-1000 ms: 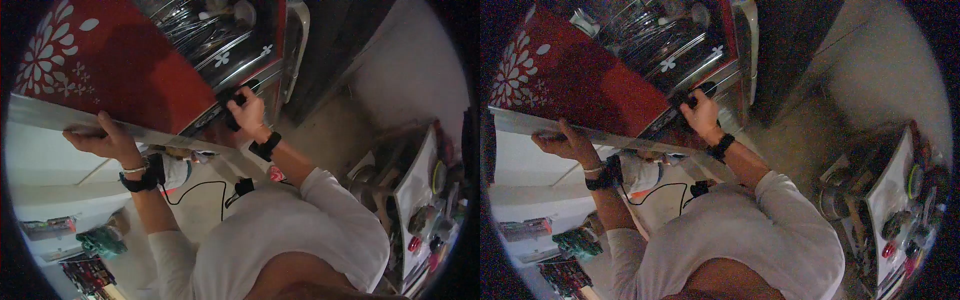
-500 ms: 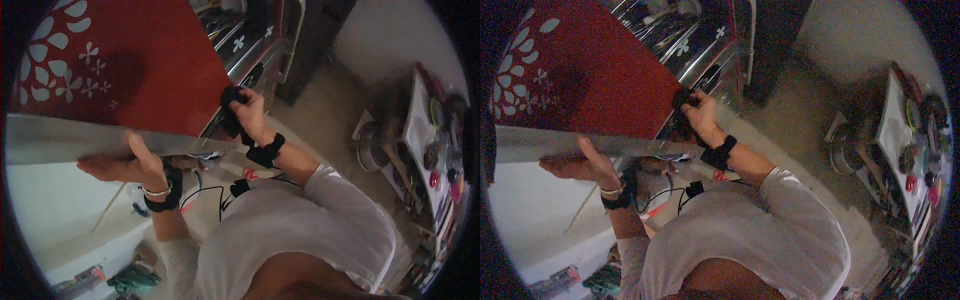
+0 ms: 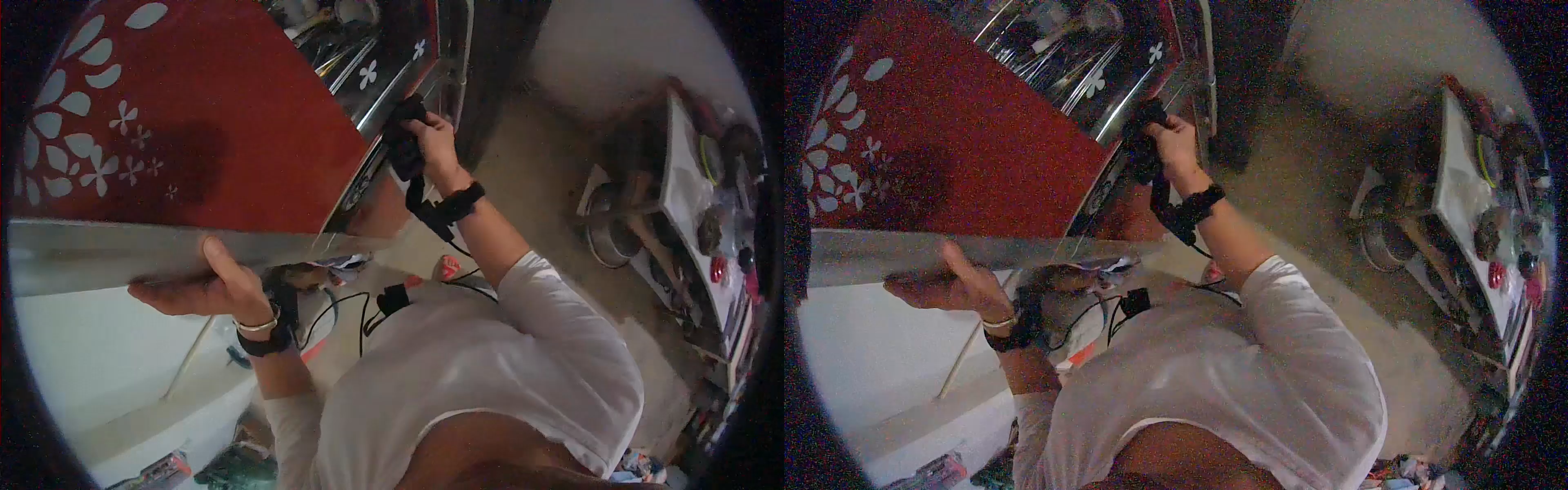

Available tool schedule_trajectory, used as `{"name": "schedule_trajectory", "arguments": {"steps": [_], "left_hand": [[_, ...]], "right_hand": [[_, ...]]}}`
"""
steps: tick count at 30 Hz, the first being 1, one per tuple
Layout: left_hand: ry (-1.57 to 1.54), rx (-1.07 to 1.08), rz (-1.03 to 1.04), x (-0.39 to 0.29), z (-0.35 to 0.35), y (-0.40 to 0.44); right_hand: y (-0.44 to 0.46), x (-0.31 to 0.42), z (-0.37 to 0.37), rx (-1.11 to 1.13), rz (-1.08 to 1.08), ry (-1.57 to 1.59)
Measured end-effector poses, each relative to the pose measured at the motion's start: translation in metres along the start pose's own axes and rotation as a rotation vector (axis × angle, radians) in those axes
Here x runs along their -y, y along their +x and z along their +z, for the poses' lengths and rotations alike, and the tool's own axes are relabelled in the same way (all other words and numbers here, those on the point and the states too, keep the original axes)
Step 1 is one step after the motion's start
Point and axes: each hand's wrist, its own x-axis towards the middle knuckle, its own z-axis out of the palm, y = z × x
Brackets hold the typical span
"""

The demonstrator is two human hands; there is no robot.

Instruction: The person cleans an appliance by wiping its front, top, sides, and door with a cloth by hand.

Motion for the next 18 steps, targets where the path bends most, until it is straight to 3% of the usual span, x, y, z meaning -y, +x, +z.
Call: {"name": "schedule_trajectory", "arguments": {"steps": [6, 9, 11, 18], "left_hand": [[0.027, 0.017, 0.082, 0.002, -0.001, 0.001], [0.175, 0.021, 0.048, 0.005, -0.004, 0.000], [0.112, 0.012, 0.035, 0.004, -0.003, 0.001], [0.159, 0.019, 0.111, 0.007, 0.001, 0.005]], "right_hand": [[0.004, -0.002, -0.007, 0.073, 0.034, 0.158], [0.004, -0.001, -0.005, 0.080, 0.073, 0.117], [0.002, -0.004, -0.003, 0.055, -0.116, -0.080], [0.002, -0.012, -0.003, 0.061, -0.029, 0.008]]}}
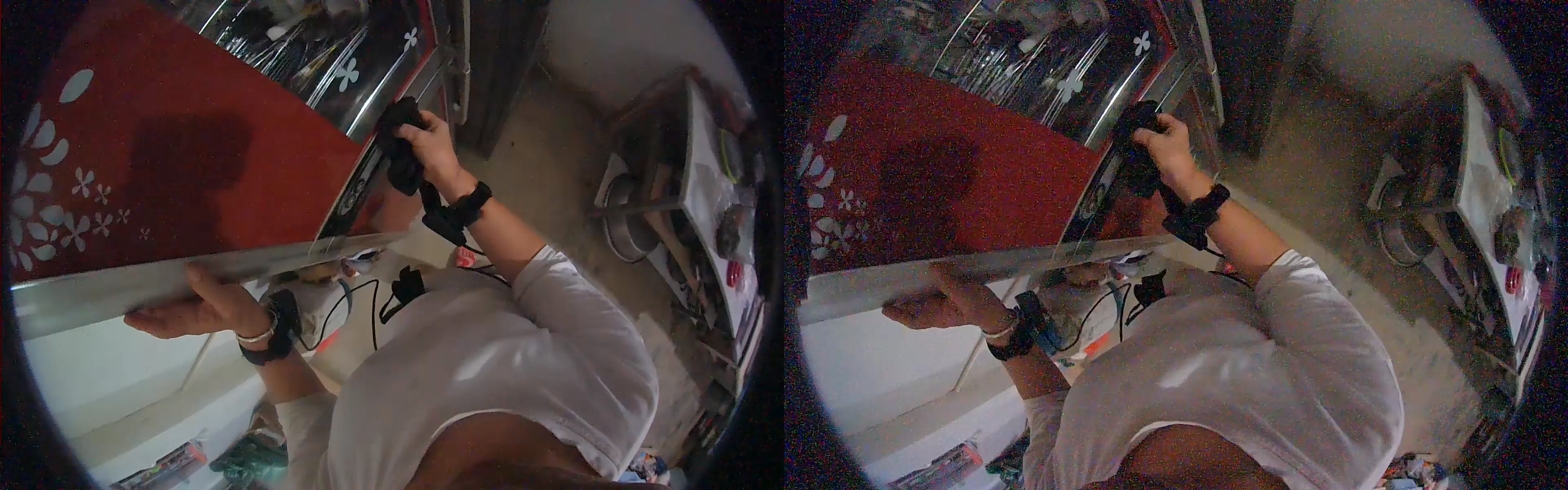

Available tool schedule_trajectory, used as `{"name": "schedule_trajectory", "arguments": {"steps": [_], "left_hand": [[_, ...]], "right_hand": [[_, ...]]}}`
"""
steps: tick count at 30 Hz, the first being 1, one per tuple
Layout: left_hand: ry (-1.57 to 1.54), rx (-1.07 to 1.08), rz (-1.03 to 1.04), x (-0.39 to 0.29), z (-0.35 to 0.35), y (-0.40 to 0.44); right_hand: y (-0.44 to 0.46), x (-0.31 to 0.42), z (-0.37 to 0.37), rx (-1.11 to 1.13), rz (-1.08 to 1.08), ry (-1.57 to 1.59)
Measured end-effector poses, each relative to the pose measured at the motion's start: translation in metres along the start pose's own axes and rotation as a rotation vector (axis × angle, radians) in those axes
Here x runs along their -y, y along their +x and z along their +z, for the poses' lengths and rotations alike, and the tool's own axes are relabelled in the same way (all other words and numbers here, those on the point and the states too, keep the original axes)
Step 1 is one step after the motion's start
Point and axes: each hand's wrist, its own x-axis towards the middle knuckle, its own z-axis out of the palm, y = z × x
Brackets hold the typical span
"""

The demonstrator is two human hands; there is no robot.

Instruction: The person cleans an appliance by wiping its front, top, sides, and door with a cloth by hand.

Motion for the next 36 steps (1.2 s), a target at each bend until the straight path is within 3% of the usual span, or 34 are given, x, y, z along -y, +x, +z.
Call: {"name": "schedule_trajectory", "arguments": {"steps": [9, 20, 22, 26, 28, 34, 36], "left_hand": [[-0.126, -0.034, -0.004, -0.002, -0.003, 0.002], [-0.063, -0.049, 0.027, -0.007, -0.001, 0.003], [-0.048, -0.051, 0.038, -0.010, -0.001, 0.004], [-0.123, -0.061, 0.039, -0.010, 0.000, 0.007], [-0.103, -0.059, 0.047, -0.006, -0.002, 0.007], [-0.017, -0.055, -0.031, -0.010, -0.004, 0.001], [0.018, -0.052, -0.019, -0.011, -0.004, 0.002]], "right_hand": [[0.000, 0.004, -0.001, -0.003, 0.147, 0.191], [-0.016, 0.015, 0.018, 0.045, 0.042, -0.249], [-0.045, 0.012, 0.033, 0.024, -0.102, -0.556], [-0.067, -0.009, 0.045, 0.073, -0.138, -0.679], [-0.059, 0.000, 0.041, 0.078, -0.278, -0.769], [0.006, 0.009, 0.015, -0.141, -0.214, -0.600], [-0.005, 0.006, 0.016, -0.084, -0.193, -0.523]]}}
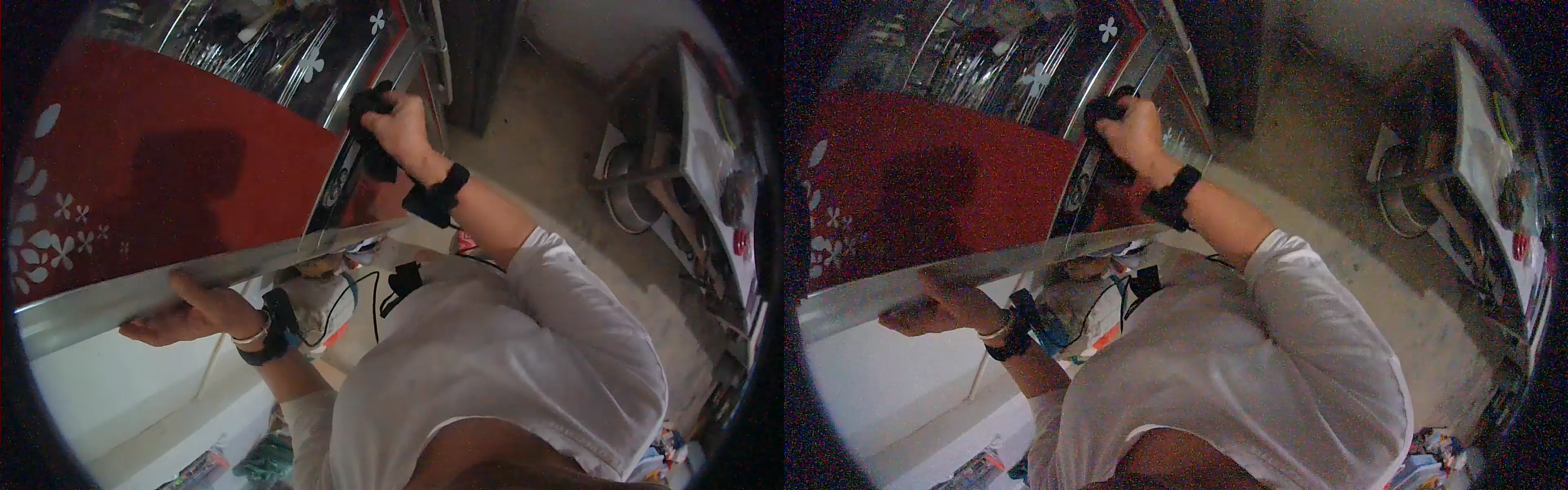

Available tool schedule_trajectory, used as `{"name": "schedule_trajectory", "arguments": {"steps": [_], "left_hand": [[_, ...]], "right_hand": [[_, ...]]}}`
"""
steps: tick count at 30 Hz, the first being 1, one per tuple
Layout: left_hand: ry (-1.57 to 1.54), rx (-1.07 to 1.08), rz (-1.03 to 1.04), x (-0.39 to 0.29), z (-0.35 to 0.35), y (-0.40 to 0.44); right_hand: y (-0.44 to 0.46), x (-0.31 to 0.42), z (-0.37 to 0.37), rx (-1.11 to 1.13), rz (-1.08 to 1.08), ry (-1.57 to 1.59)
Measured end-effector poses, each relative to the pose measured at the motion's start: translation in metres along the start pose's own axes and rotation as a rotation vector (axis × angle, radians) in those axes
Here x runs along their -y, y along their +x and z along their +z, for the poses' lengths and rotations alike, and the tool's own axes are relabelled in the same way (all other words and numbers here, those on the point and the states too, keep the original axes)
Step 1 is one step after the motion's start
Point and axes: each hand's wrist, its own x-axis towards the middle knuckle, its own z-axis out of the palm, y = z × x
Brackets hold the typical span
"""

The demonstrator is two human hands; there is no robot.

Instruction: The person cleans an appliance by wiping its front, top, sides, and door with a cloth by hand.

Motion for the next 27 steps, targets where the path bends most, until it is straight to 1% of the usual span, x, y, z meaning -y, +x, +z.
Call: {"name": "schedule_trajectory", "arguments": {"steps": [1, 2, 3, 4, 5, 6, 7, 8, 10, 11, 12, 13, 14, 15, 16, 17, 19, 21, 22, 24, 25, 27], "left_hand": [[-0.078, 0.003, 0.001, -0.001, 0.002, 0.000], [-0.154, 0.007, 0.001, -0.001, 0.002, 0.000], [-0.157, 0.005, 0.001, 0.001, 0.001, 0.000], [-0.092, 0.018, 0.013, 0.003, -0.001, 0.001], [-0.025, 0.033, 0.025, 0.004, -0.002, 0.002], [-0.023, 0.037, 0.028, 0.001, -0.002, 0.002], [-0.094, 0.034, 0.026, -0.002, -0.001, 0.003], [-0.167, 0.032, 0.023, -0.001, 0.000, 0.003], [-0.128, 0.028, 0.016, 0.001, 0.000, 0.002], [-0.091, 0.026, 0.008, 0.002, 0.000, 0.002], [-0.086, 0.032, 0.010, 0.005, -0.001, 0.001], [-0.098, 0.046, 0.025, 0.004, 0.000, 0.003], [-0.107, 0.062, 0.039, 0.005, 0.000, 0.003], [-0.097, 0.071, 0.039, 0.004, 0.001, 0.004], [-0.103, 0.080, 0.087, 0.007, 0.001, 0.006], [-0.112, 0.091, 0.136, 0.008, 0.002, 0.006], [-0.119, 0.085, 0.107, 0.003, 0.005, 0.005], [-0.135, 0.083, 0.086, -0.001, 0.006, 0.005], [-0.134, 0.087, 0.090, 0.000, 0.005, 0.004], [-0.137, 0.096, 0.090, 0.009, 0.004, 0.000], [-0.125, 0.089, 0.074, 0.012, 0.004, -0.001], [-0.113, 0.086, 0.060, 0.018, 0.005, -0.002]], "right_hand": [[-0.008, 0.001, 0.001, 0.052, 0.007, 0.080], [-0.021, 0.000, 0.007, 0.049, 0.003, 0.080], [-0.038, -0.002, 0.017, 0.084, -0.060, -0.005], [-0.047, -0.002, 0.021, 0.116, -0.120, -0.089], [-0.047, 0.000, 0.019, 0.114, -0.116, -0.088], [-0.043, 0.006, 0.015, 0.063, -0.117, -0.133], [-0.037, 0.014, 0.010, 0.013, -0.118, -0.177], [-0.023, 0.017, -0.003, 0.026, -0.034, -0.127], [0.027, -0.027, -0.014, -0.127, -0.028, 0.057], [0.045, -0.035, -0.023, -0.177, -0.029, 0.073], [0.035, 0.001, -0.038, -0.178, 0.079, 0.055], [0.047, -0.014, -0.039, -0.184, -0.003, 0.222], [0.048, -0.030, -0.043, -0.145, 0.050, 0.330], [0.042, -0.027, -0.048, -0.105, 0.109, 0.438], [0.037, -0.034, -0.044, -0.099, 0.125, 0.436], [0.033, -0.041, -0.040, -0.115, 0.107, 0.414], [0.024, -0.049, -0.034, -0.129, 0.103, 0.400], [0.016, -0.051, -0.031, -0.096, -0.125, 0.190], [0.012, -0.049, -0.028, -0.101, -0.114, 0.194], [0.008, -0.044, -0.017, -0.096, -0.220, 0.021], [0.006, -0.044, -0.010, -0.099, -0.217, 0.022], [0.000, -0.040, 0.003, -0.081, -0.194, 0.169]]}}
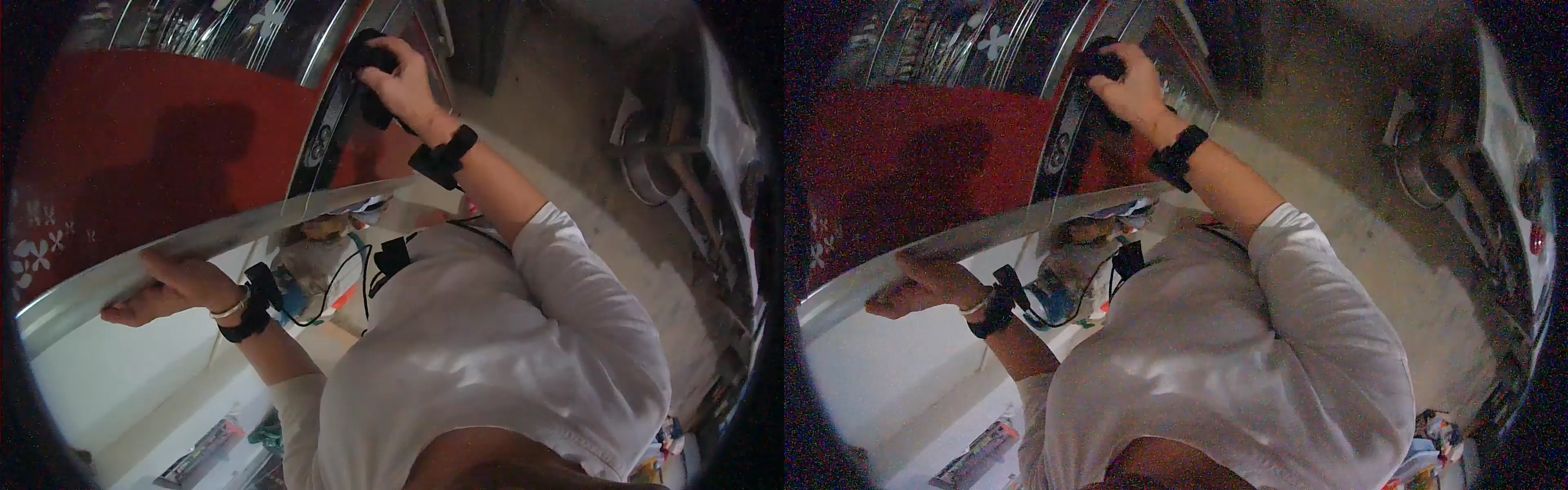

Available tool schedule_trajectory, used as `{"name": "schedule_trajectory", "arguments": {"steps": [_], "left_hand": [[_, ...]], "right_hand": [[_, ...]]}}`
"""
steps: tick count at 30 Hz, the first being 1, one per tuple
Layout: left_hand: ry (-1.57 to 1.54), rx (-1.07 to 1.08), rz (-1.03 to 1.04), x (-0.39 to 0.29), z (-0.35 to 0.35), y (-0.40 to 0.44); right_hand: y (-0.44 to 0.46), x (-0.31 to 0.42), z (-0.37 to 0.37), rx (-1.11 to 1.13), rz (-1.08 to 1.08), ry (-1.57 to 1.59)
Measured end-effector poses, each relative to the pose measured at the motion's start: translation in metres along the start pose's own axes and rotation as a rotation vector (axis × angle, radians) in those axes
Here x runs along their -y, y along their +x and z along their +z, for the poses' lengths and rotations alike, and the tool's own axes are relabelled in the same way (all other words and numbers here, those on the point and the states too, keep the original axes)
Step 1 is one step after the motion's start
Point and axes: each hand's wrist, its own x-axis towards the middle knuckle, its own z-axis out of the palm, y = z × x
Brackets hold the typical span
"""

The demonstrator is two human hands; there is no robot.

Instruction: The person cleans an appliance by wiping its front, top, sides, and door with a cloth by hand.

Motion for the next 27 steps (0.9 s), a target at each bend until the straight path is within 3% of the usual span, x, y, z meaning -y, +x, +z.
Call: {"name": "schedule_trajectory", "arguments": {"steps": [6, 8, 14, 17, 23, 27], "left_hand": [[-0.042, -0.005, 0.032, -0.016, 0.002, 0.008], [0.085, -0.009, 0.010, -0.018, 0.000, 0.008], [0.003, -0.026, 0.038, -0.007, 0.000, 0.007], [0.003, -0.017, -0.006, -0.014, 0.000, 0.008], [-0.055, -0.053, -0.023, -0.017, 0.002, 0.006], [-0.048, -0.059, -0.048, -0.014, -0.001, 0.006]], "right_hand": [[0.001, 0.019, -0.004, -0.064, -0.077, -0.050], [0.000, 0.015, -0.001, -0.070, -0.120, -0.092], [-0.018, 0.041, 0.003, 0.006, -0.281, -0.467], [-0.047, 0.056, 0.012, 0.256, -0.308, -0.590], [-0.092, 0.068, 0.027, 0.510, -0.441, -0.618], [-0.064, 0.054, 0.009, 0.347, -0.440, -0.611]]}}
